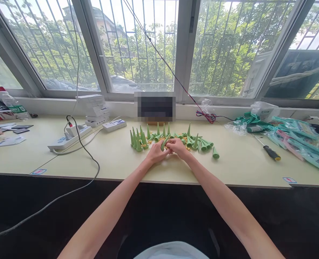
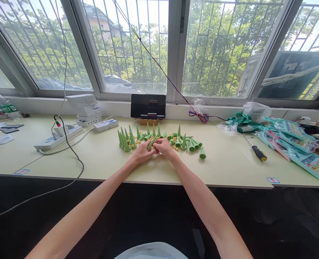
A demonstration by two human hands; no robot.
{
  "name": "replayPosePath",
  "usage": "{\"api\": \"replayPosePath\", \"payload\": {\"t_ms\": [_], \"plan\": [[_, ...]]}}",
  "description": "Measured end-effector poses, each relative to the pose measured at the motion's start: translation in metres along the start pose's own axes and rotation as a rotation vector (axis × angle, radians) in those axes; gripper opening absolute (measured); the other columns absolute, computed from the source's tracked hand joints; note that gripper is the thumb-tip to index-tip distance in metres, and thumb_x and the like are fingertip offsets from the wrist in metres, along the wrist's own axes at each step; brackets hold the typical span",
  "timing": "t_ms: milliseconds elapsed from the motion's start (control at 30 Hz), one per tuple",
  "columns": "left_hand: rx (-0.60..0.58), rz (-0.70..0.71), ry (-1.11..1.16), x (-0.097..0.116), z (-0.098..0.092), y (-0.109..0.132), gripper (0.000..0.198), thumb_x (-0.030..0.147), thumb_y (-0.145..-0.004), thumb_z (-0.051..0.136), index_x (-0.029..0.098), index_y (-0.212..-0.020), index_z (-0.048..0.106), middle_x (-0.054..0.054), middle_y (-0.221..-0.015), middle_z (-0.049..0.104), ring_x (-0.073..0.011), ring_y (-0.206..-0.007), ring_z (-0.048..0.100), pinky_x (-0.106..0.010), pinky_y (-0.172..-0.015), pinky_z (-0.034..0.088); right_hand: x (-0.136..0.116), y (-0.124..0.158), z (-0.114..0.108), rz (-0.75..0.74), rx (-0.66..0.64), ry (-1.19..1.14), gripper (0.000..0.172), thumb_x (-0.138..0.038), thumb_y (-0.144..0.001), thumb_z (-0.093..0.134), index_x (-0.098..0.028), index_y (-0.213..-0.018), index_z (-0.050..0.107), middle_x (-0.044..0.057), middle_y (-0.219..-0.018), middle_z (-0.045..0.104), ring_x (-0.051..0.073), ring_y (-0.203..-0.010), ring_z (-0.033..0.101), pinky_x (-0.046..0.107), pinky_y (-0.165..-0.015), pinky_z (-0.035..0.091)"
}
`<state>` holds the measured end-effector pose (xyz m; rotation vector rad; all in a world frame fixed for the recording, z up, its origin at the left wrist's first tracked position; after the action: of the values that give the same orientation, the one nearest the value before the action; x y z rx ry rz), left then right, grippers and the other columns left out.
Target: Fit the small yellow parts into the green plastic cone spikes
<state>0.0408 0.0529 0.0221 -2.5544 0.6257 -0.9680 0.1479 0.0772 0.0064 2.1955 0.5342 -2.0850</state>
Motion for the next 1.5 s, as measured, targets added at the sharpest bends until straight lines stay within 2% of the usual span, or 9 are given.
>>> {"api": "replayPosePath", "payload": {"t_ms": [67,133,300,467,533,733,900,1167,1500], "plan": [[-0.006,0.003,-0.011,0.000,0.001,0.000,0.014,0.029,-0.079,0.059,0.019,-0.076,0.050,-0.002,-0.071,0.058,-0.0157,-0.064,0.053,-0.026,-0.058,0.036,0.004,0.000,0.001,0.062,-0.028,-0.036,0.006,-0.019,-0.063,0.054,-0.017,-0.061,0.059,-0.003,-0.045,0.050,0.010,-0.042,0.045,0.022,-0.044,0.037],[-0.020,0.000,-0.007,-0.001,0.001,0.000,0.014,0.029,-0.079,0.060,0.019,-0.077,0.051,-0.002,-0.071,0.059,-0.0155,-0.064,0.053,-0.026,-0.058,0.036,0.003,0.001,0.001,0.041,-0.027,0.013,0.007,-0.019,-0.063,0.053,-0.017,-0.061,0.060,-0.003,-0.045,0.051,0.010,-0.042,0.046,0.022,-0.043,0.037],[-0.021,0.019,0.041,-0.001,0.002,0.000,0.018,0.032,-0.078,0.062,0.017,-0.088,0.059,-0.003,-0.081,0.064,-0.0163,-0.072,0.057,-0.025,-0.062,0.039,-0.016,0.004,0.000,-0.241,0.101,0.305,0.013,-0.019,-0.065,0.052,-0.016,-0.060,0.064,-0.001,-0.054,0.061,0.011,-0.051,0.053,0.022,-0.053,0.041],[-0.014,0.023,0.050,-0.001,0.001,-0.001,0.022,0.031,-0.078,0.061,0.016,-0.094,0.062,-0.003,-0.084,0.066,-0.0162,-0.076,0.059,-0.025,-0.066,0.042,-0.023,0.007,0.000,-0.342,0.155,0.383,0.015,-0.019,-0.066,0.053,-0.015,-0.061,0.066,0.000,-0.058,0.063,0.011,-0.055,0.053,0.022,-0.057,0.041],[-0.017,0.016,0.046,0.000,0.001,-0.001,0.022,0.031,-0.078,0.061,0.016,-0.094,0.062,-0.003,-0.084,0.066,-0.0163,-0.076,0.059,-0.026,-0.066,0.042,-0.022,0.006,-0.001,-0.320,0.154,0.359,0.014,-0.019,-0.065,0.053,-0.016,-0.061,0.066,0.000,-0.056,0.062,0.011,-0.053,0.053,0.022,-0.055,0.041],[-0.012,0.002,0.022,0.001,-0.001,0.000,0.017,0.033,-0.078,0.060,0.018,-0.087,0.058,-0.001,-0.077,0.062,-0.0150,-0.069,0.055,-0.026,-0.062,0.039,-0.004,-0.001,-0.001,-0.105,0.048,0.108,0.012,-0.019,-0.063,0.050,-0.018,-0.058,0.061,-0.003,-0.046,0.053,0.011,-0.044,0.049,0.022,-0.045,0.038],[-0.010,0.003,0.002,0.001,0.000,0.000,0.015,0.033,-0.080,0.058,0.018,-0.082,0.055,-0.001,-0.073,0.060,-0.0145,-0.065,0.052,-0.026,-0.059,0.036,0.001,-0.003,-0.001,-0.051,0.015,0.036,0.011,-0.018,-0.063,0.051,-0.017,-0.057,0.060,-0.002,-0.046,0.051,0.010,-0.043,0.047,0.021,-0.043,0.036],[-0.037,-0.017,0.015,-0.003,0.003,-0.001,0.019,0.035,-0.078,0.062,0.019,-0.085,0.055,-0.003,-0.076,0.062,-0.0183,-0.068,0.058,-0.028,-0.058,0.038,-0.008,0.004,-0.001,-0.094,0.047,0.161,0.014,-0.018,-0.063,0.050,-0.017,-0.061,0.064,-0.002,-0.047,0.056,0.012,-0.045,0.052,0.022,-0.047,0.041],[-0.040,-0.026,0.017,-0.007,0.004,-0.001,0.019,0.035,-0.078,0.063,0.019,-0.084,0.055,-0.003,-0.073,0.061,-0.0178,-0.066,0.057,-0.027,-0.057,0.037,-0.017,0.006,-0.002,-0.225,0.147,0.354,0.013,-0.016,-0.065,0.052,-0.017,-0.062,0.064,0.001,-0.057,0.066,0.013,-0.053,0.060,0.023,-0.055,0.046]]}}
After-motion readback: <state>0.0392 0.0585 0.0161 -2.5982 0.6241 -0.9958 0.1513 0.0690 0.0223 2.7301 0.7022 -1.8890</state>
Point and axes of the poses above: each hand's wrist, its own y-axis away from the middle knuckle, its own z-axis out of the palm, x = y × z, the point moved 7 cm from there along -y, towards the middle knuckle
